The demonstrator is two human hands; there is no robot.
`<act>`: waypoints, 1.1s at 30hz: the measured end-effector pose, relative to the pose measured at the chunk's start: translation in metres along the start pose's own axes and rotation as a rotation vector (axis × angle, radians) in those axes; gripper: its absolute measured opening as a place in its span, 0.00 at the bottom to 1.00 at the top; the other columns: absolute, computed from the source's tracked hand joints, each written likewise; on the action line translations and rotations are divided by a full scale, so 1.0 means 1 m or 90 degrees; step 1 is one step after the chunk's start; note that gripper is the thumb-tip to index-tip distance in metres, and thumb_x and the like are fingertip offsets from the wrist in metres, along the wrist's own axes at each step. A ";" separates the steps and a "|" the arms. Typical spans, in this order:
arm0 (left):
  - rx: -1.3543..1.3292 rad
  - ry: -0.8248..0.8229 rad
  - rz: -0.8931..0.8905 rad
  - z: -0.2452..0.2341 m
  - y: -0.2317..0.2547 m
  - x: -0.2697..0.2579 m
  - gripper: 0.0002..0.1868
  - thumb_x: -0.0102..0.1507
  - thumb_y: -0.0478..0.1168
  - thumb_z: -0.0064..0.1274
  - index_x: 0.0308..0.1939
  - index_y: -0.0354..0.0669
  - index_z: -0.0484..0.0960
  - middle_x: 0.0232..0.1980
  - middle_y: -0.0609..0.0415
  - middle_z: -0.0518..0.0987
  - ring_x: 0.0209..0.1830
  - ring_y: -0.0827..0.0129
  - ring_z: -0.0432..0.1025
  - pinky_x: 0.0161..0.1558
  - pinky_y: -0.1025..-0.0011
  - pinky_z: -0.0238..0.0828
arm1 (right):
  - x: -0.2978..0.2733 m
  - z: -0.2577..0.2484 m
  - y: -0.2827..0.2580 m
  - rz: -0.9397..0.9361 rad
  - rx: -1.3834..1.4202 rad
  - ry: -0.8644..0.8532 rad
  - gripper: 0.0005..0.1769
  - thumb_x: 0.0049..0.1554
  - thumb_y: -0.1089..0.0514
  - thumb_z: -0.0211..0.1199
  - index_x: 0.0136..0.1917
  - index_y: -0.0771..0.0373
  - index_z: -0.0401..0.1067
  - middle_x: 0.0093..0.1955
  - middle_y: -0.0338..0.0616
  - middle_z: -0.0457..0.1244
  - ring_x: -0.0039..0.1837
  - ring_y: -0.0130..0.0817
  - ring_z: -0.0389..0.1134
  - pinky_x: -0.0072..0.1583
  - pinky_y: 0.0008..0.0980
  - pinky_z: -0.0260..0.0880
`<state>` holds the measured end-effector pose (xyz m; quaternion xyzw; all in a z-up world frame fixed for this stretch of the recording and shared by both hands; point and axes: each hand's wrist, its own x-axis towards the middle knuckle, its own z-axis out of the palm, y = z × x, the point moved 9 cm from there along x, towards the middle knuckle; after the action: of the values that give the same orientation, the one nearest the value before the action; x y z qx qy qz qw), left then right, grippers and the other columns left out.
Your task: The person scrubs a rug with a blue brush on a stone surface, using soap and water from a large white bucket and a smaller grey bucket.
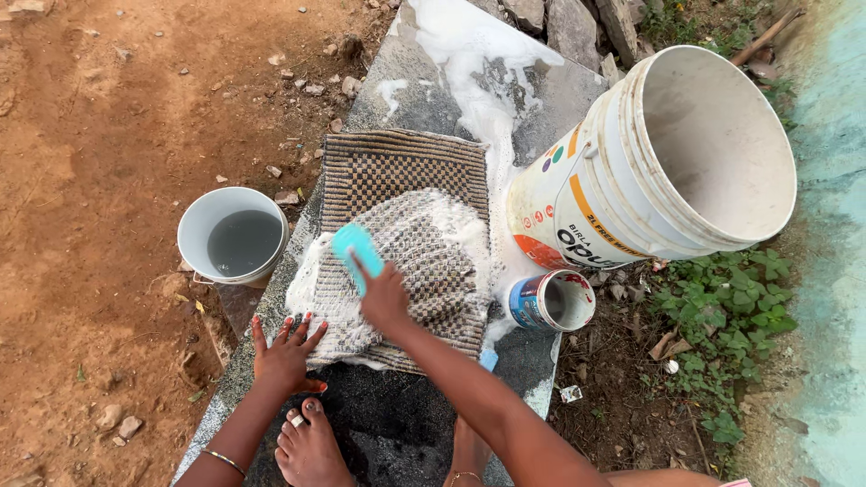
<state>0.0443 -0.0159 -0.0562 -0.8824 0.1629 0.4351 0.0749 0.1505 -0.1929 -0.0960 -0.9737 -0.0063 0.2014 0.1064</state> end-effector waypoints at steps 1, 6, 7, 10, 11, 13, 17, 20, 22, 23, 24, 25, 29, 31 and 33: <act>0.001 0.000 -0.002 0.000 0.000 0.000 0.65 0.52 0.78 0.58 0.79 0.78 0.29 0.85 0.66 0.36 0.84 0.64 0.35 0.70 0.29 0.11 | -0.034 0.021 -0.035 -0.107 -0.033 -0.026 0.54 0.57 0.66 0.58 0.82 0.20 0.37 0.60 0.64 0.53 0.49 0.44 0.58 0.47 0.30 0.62; 0.038 0.011 -0.002 -0.001 -0.002 0.002 0.70 0.50 0.71 0.66 0.79 0.78 0.27 0.85 0.68 0.36 0.84 0.66 0.37 0.71 0.28 0.11 | 0.001 -0.009 0.026 -0.068 -0.092 0.036 0.52 0.60 0.65 0.57 0.81 0.19 0.36 0.62 0.69 0.54 0.45 0.43 0.59 0.34 0.26 0.67; 0.037 0.006 0.000 0.001 0.001 -0.001 0.70 0.50 0.71 0.66 0.79 0.78 0.27 0.85 0.68 0.36 0.84 0.66 0.37 0.71 0.28 0.11 | 0.014 -0.035 0.074 0.019 0.024 0.100 0.52 0.60 0.64 0.58 0.79 0.13 0.37 0.63 0.64 0.54 0.42 0.38 0.62 0.33 0.23 0.68; 0.046 0.003 -0.011 -0.010 -0.004 -0.008 0.73 0.47 0.68 0.71 0.79 0.79 0.28 0.85 0.68 0.38 0.84 0.66 0.38 0.72 0.30 0.11 | 0.034 -0.078 0.162 0.194 0.039 0.103 0.57 0.58 0.58 0.62 0.83 0.22 0.30 0.66 0.65 0.56 0.49 0.41 0.61 0.41 0.26 0.66; 0.045 -0.006 -0.008 -0.010 -0.001 -0.011 0.74 0.47 0.69 0.71 0.79 0.79 0.27 0.85 0.66 0.38 0.84 0.66 0.38 0.72 0.29 0.12 | 0.032 -0.086 0.178 0.264 0.012 0.098 0.56 0.59 0.58 0.63 0.83 0.23 0.29 0.69 0.70 0.52 0.49 0.43 0.62 0.42 0.28 0.67; 0.042 -0.017 -0.001 -0.011 0.002 -0.011 0.74 0.46 0.70 0.71 0.79 0.78 0.27 0.85 0.65 0.38 0.84 0.65 0.37 0.72 0.29 0.12 | 0.025 -0.085 0.174 0.325 0.022 0.091 0.57 0.58 0.57 0.64 0.82 0.24 0.28 0.72 0.74 0.48 0.51 0.46 0.63 0.45 0.32 0.68; 0.064 -0.022 -0.012 -0.012 0.002 -0.008 0.75 0.46 0.70 0.71 0.79 0.78 0.27 0.85 0.66 0.38 0.84 0.64 0.38 0.72 0.30 0.13 | -0.034 0.002 0.011 0.006 0.020 0.020 0.51 0.63 0.67 0.53 0.84 0.26 0.34 0.71 0.80 0.47 0.50 0.45 0.61 0.44 0.31 0.72; 0.071 -0.030 -0.011 -0.012 0.001 -0.010 0.74 0.46 0.70 0.71 0.79 0.78 0.27 0.85 0.65 0.36 0.84 0.65 0.38 0.72 0.29 0.13 | -0.076 0.032 -0.041 -0.127 -0.010 -0.002 0.52 0.60 0.64 0.56 0.81 0.20 0.33 0.66 0.73 0.49 0.50 0.48 0.60 0.43 0.30 0.69; 0.068 -0.027 -0.006 -0.014 0.002 -0.011 0.74 0.46 0.71 0.71 0.79 0.78 0.27 0.85 0.65 0.35 0.84 0.65 0.37 0.71 0.29 0.13 | -0.059 0.016 -0.021 -0.173 -0.037 0.116 0.55 0.58 0.65 0.59 0.80 0.16 0.35 0.62 0.67 0.55 0.49 0.45 0.61 0.43 0.30 0.68; 0.067 -0.017 -0.009 -0.014 0.001 -0.012 0.74 0.46 0.71 0.71 0.79 0.77 0.27 0.85 0.66 0.36 0.84 0.65 0.37 0.71 0.29 0.13 | -0.036 0.000 0.012 -0.144 -0.063 0.153 0.58 0.56 0.68 0.59 0.80 0.17 0.34 0.65 0.71 0.53 0.49 0.45 0.62 0.40 0.28 0.71; 0.065 -0.008 -0.012 -0.014 0.001 -0.014 0.75 0.46 0.71 0.71 0.79 0.77 0.26 0.85 0.67 0.36 0.84 0.65 0.37 0.71 0.29 0.13 | -0.022 -0.017 0.058 -0.063 0.015 0.178 0.56 0.57 0.64 0.63 0.79 0.16 0.35 0.59 0.59 0.56 0.48 0.42 0.62 0.42 0.33 0.71; 0.067 -0.008 -0.010 -0.015 0.002 -0.015 0.75 0.46 0.71 0.71 0.79 0.77 0.26 0.85 0.67 0.36 0.84 0.65 0.37 0.71 0.29 0.13 | -0.007 -0.026 0.112 0.095 0.050 0.135 0.60 0.52 0.61 0.69 0.78 0.15 0.35 0.59 0.59 0.55 0.49 0.42 0.61 0.44 0.34 0.70; 0.091 -0.012 -0.009 -0.017 0.002 -0.019 0.74 0.46 0.73 0.68 0.79 0.77 0.26 0.85 0.67 0.35 0.84 0.66 0.37 0.71 0.28 0.13 | -0.009 -0.071 0.216 0.326 -0.015 0.160 0.57 0.57 0.52 0.68 0.81 0.24 0.30 0.59 0.60 0.56 0.49 0.46 0.61 0.49 0.38 0.65; 0.093 -0.012 -0.005 -0.017 0.005 -0.019 0.74 0.46 0.75 0.68 0.79 0.78 0.26 0.85 0.67 0.35 0.84 0.67 0.36 0.70 0.28 0.14 | -0.006 -0.053 0.193 0.370 0.008 0.119 0.63 0.52 0.61 0.69 0.81 0.24 0.30 0.67 0.69 0.49 0.49 0.44 0.60 0.46 0.32 0.68; 0.089 -0.026 -0.016 -0.018 0.004 -0.018 0.74 0.46 0.77 0.66 0.79 0.79 0.25 0.85 0.67 0.35 0.85 0.66 0.36 0.70 0.28 0.14 | -0.026 -0.027 0.107 0.181 0.043 0.205 0.59 0.53 0.61 0.66 0.81 0.26 0.31 0.66 0.77 0.49 0.51 0.46 0.59 0.45 0.35 0.67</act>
<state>0.0459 -0.0211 -0.0314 -0.8679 0.1798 0.4398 0.1450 0.1334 -0.3039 -0.0840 -0.9803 0.1546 0.0562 0.1089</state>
